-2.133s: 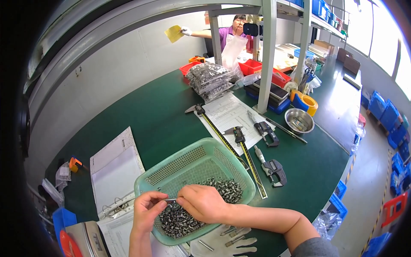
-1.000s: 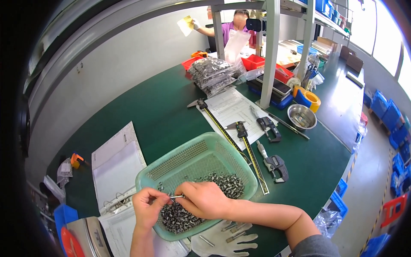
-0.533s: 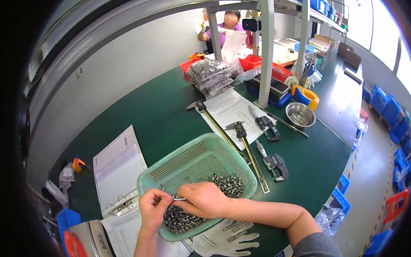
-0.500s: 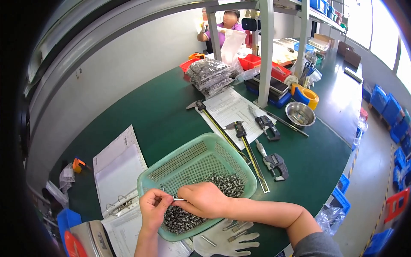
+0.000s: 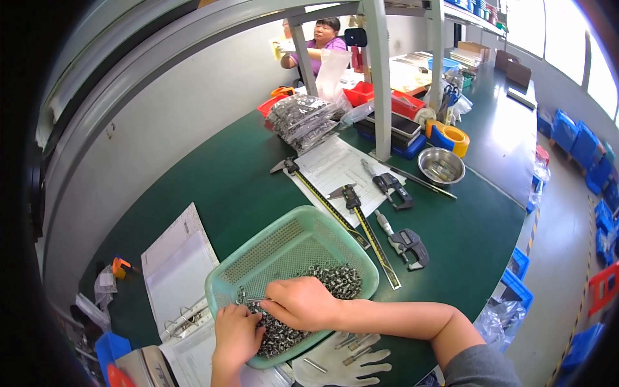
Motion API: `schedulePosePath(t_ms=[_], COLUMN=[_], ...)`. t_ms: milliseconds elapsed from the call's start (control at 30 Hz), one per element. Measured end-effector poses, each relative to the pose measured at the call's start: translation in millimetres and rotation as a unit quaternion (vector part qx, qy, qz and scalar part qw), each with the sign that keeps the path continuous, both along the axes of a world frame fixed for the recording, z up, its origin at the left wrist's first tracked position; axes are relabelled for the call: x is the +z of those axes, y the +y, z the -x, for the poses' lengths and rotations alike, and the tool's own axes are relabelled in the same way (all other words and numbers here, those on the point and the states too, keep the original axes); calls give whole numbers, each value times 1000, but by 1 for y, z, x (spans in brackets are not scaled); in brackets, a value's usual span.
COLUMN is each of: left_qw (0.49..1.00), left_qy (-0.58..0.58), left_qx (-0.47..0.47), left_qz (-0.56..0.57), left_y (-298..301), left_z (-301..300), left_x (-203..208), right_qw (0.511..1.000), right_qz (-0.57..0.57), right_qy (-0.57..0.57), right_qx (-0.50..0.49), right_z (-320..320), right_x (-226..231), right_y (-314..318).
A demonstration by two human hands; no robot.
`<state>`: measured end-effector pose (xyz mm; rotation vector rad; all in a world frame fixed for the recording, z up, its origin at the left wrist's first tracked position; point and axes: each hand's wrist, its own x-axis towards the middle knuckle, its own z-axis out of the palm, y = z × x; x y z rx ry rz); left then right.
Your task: The person is assembling small metal components by placing washers onto metal pins at a workbench.
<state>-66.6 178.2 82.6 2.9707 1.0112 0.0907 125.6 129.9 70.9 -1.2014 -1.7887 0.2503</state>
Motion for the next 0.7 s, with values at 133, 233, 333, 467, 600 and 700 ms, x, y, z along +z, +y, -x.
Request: schedulePosePath(t_ms=[133, 233, 333, 467, 600, 700], left_qw=[1000, 999, 999, 998, 994, 987], left_qy=[-1, 4, -9, -37, -106, -153], left_qx=[-8, 2, -7, -11, 3, 41], left_qz=[14, 35, 46, 43, 37, -1], left_y=[2, 3, 6, 9, 8, 12], left_z=[-2, -4, -5, -5, -8, -9], left_x=[0, -1, -2, -6, 1, 2], right_qw=[1000, 1000, 1000, 1000, 1000, 1000], right_qz=[-6, -13, -14, -13, -18, -18], right_qy=[-5, -2, -6, -5, -9, -10], right_qx=[7, 6, 8, 11, 8, 9], right_z=[1, 0, 0, 1, 2, 2], right_x=[-1, -2, -2, -3, -2, -2], right_y=[-1, -1, -1, 0, 0, 0])
